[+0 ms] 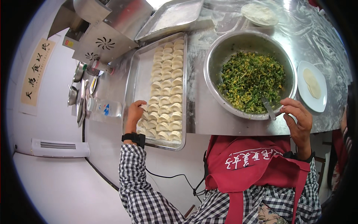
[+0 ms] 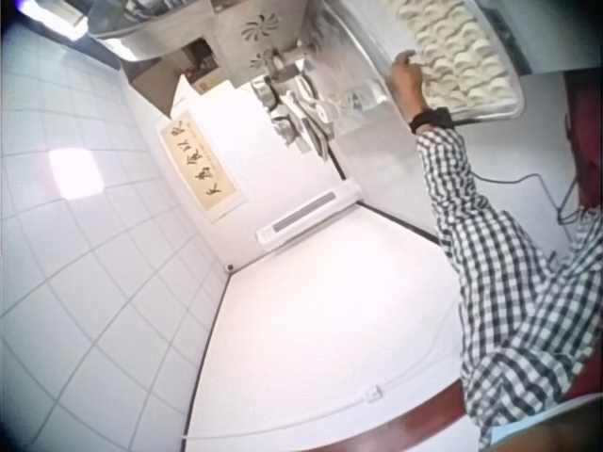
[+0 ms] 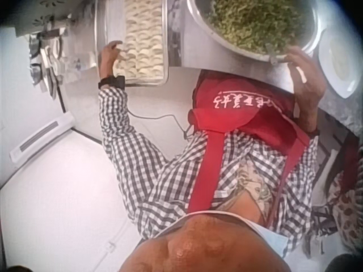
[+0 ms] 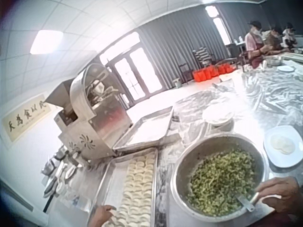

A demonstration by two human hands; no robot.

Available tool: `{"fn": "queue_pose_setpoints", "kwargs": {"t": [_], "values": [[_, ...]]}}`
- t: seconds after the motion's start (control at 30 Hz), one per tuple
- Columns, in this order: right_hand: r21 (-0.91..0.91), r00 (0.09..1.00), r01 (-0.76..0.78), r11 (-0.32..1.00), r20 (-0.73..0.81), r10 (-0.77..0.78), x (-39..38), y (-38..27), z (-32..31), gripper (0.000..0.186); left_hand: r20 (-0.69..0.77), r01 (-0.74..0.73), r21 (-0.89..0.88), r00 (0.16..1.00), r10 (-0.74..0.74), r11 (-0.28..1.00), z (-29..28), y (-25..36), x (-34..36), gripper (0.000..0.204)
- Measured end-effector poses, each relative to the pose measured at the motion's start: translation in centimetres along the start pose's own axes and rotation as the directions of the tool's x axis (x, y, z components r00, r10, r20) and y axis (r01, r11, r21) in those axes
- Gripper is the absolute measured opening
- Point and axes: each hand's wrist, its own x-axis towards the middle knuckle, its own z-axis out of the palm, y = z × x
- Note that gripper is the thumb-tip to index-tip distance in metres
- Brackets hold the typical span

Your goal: The person picks up a wrapper from a plate, scoops filling from a bowl onto it using a utensil, and folds the edges together by hand. They then place the finished dumpling onto a tray and repeat the process.

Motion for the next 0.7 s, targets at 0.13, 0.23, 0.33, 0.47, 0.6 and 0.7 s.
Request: {"fn": "queue_pose_setpoints", "kwargs": {"t": [0.13,0.23,0.33,0.47,0.6,0.7], "values": [[0.006,1.000,0.005,1.000,-0.004,-0.005,0.3,0.1,0.3,0.020,0.065,0.054,-0.055,0.997,-0.051,0.997,-0.4,0.0,-0.2,0.034],[0.021,1.000,-0.016,1.000,-0.003,0.016,0.3,0.0,0.2,0.020,0.044,0.007,0.018,0.999,-0.008,1.000,-0.6,0.1,-0.3,0.033],[-0.012,0.999,-0.024,1.000,-0.028,0.024,0.0,0.0,-0.5,0.019,0.039,0.027,-0.084,0.999,-0.023,0.996,0.1,0.9,0.2,0.032],[-0.073,0.993,0.008,0.997,-0.118,-0.016,0.6,0.7,-1.3,0.019,-0.007,-0.141,0.052,0.990,0.141,0.989,0.1,-0.1,-0.1,0.034],[-0.083,0.954,-0.069,0.994,-0.297,0.041,0.0,3.0,-4.0,0.013,0.007,-0.210,0.152,0.977,0.212,0.966,-0.5,0.4,-0.7,0.040],[0.141,0.866,-0.164,0.976,-0.454,0.210,-0.6,4.4,-6.6,0.012,0.022,-0.229,0.161,0.973,0.229,0.960,-0.8,-1.6,-0.1,0.041]]}}
